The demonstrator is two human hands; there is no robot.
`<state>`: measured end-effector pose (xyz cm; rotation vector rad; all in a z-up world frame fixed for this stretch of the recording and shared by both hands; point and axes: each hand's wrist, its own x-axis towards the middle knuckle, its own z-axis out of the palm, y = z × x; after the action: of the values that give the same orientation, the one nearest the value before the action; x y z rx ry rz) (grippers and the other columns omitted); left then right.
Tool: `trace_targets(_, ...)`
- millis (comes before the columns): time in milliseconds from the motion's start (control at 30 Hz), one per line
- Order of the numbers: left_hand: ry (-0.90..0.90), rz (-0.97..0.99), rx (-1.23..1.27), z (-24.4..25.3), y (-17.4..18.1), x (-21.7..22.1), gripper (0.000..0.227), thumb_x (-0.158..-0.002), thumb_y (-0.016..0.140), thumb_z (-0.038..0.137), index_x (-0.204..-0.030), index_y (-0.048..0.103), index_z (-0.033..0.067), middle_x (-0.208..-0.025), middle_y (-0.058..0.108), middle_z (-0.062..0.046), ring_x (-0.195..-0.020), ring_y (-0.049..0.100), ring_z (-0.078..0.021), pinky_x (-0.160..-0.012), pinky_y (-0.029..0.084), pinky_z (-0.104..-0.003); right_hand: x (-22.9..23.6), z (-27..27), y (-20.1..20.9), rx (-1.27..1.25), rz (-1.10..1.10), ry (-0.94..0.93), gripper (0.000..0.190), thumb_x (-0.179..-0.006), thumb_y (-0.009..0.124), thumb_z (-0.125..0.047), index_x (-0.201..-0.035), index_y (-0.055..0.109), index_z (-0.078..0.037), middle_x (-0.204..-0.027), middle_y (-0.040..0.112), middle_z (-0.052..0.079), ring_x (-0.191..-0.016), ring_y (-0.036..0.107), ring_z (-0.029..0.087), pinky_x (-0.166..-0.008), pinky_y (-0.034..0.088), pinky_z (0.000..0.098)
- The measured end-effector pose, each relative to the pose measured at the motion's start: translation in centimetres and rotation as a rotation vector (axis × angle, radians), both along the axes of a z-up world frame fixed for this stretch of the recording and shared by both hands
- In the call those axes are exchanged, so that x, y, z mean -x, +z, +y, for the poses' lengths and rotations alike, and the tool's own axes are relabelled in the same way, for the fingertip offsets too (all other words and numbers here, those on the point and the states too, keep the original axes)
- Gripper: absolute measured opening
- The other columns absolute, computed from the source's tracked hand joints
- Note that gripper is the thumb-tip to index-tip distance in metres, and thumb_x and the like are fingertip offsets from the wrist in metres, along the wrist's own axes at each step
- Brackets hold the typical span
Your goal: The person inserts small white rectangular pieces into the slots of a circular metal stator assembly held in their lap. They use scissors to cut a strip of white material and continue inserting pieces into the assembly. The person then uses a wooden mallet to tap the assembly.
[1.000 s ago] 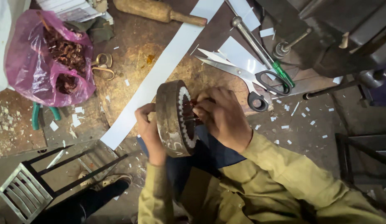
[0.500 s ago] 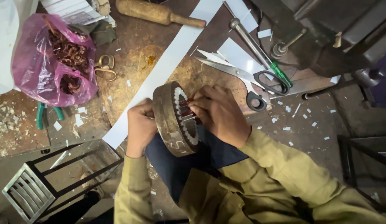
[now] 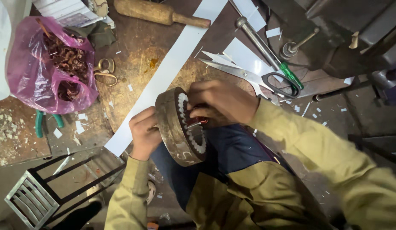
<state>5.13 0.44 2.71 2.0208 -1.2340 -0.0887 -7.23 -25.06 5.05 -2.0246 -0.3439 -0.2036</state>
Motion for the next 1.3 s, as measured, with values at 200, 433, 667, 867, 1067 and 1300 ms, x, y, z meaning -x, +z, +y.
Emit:
trace_targets(200, -0.001, 0.067, 0.004, -0.2, 0.7, 0.4, 0.021, -0.07, 0.082, 0.001, -0.089, 0.073, -0.001, -0.088, 0.068, -0.009, -0.076, 0.067, -0.0251, -0.067, 0.051, -0.033, -0.8, -0.1, -0.6, 0.267, -0.059, 0.052, 0.021, -0.095, 0.07, -0.021, -0.099, 0.074, -0.001, -0.097, 0.071, 0.014, -0.082, 0.071, 0.029, -0.066, 0.059, 0.0394)
trace_targets(433, 0.147, 0.052, -0.038, 0.1, 0.5, 1.8, 0.012, -0.076, 0.074, -0.003, -0.083, 0.064, -0.0025, -0.092, 0.068, -0.011, -0.081, 0.069, -0.0254, -0.072, 0.052, -0.031, 0.7, 0.8, -3.3, 0.11, -0.203, -0.118, 0.011, -0.095, 0.069, -0.01, -0.097, 0.072, 0.001, -0.106, 0.07, 0.013, -0.09, 0.071, 0.028, -0.075, 0.06, 0.039)
trace_targets(667, 0.208, 0.186, -0.075, -0.9, 1.1, 1.9, 0.02, -0.077, 0.08, 0.005, -0.089, 0.067, -0.0043, -0.081, 0.064, -0.012, -0.071, 0.061, -0.0231, -0.068, 0.048, -0.031, 1.8, 1.3, -2.9, 0.047, -0.134, -0.205, 0.016, -0.093, 0.07, -0.007, -0.108, 0.07, -0.002, -0.128, 0.06, 0.014, -0.112, 0.067, 0.03, -0.086, 0.06, 0.0405)
trace_targets(867, 0.043, 0.179, -0.17, -0.3, 2.5, 0.9, 0.025, -0.075, 0.081, 0.01, -0.096, 0.072, -0.0011, -0.086, 0.069, -0.013, -0.075, 0.067, -0.0286, -0.068, 0.051, -0.033, 0.6, 1.4, -4.6, -0.231, 0.204, -0.089, 0.045, -0.088, 0.062, 0.001, -0.133, 0.057, -0.004, -0.114, 0.059, 0.011, -0.095, 0.065, 0.023, -0.076, 0.062, 0.0337)
trace_targets(1067, 0.032, 0.094, -0.099, 0.5, -0.6, -0.7, 0.02, -0.079, 0.075, 0.01, -0.095, 0.07, -0.0008, -0.087, 0.068, -0.014, -0.074, 0.067, -0.0309, -0.069, 0.052, -0.034, 0.5, 0.9, -5.2, -0.134, -0.138, -0.1, 0.021, -0.084, 0.067, 0.002, -0.096, 0.052, -0.006, -0.101, 0.059, 0.011, -0.083, 0.062, 0.026, -0.069, 0.052, 0.0389)
trace_targets(1300, -0.066, 0.173, -0.166, 2.2, -1.8, -1.7, 0.019, -0.079, 0.072, 0.009, -0.095, 0.069, -0.0016, -0.083, 0.066, -0.014, -0.072, 0.067, -0.0322, -0.066, 0.052, -0.038, 0.6, 1.2, -6.8, -0.11, 0.084, -0.095, 0.016, -0.091, 0.068, -0.007, -0.105, 0.06, -0.006, -0.102, 0.062, 0.012, -0.086, 0.065, 0.033, -0.07, 0.052, 0.044)
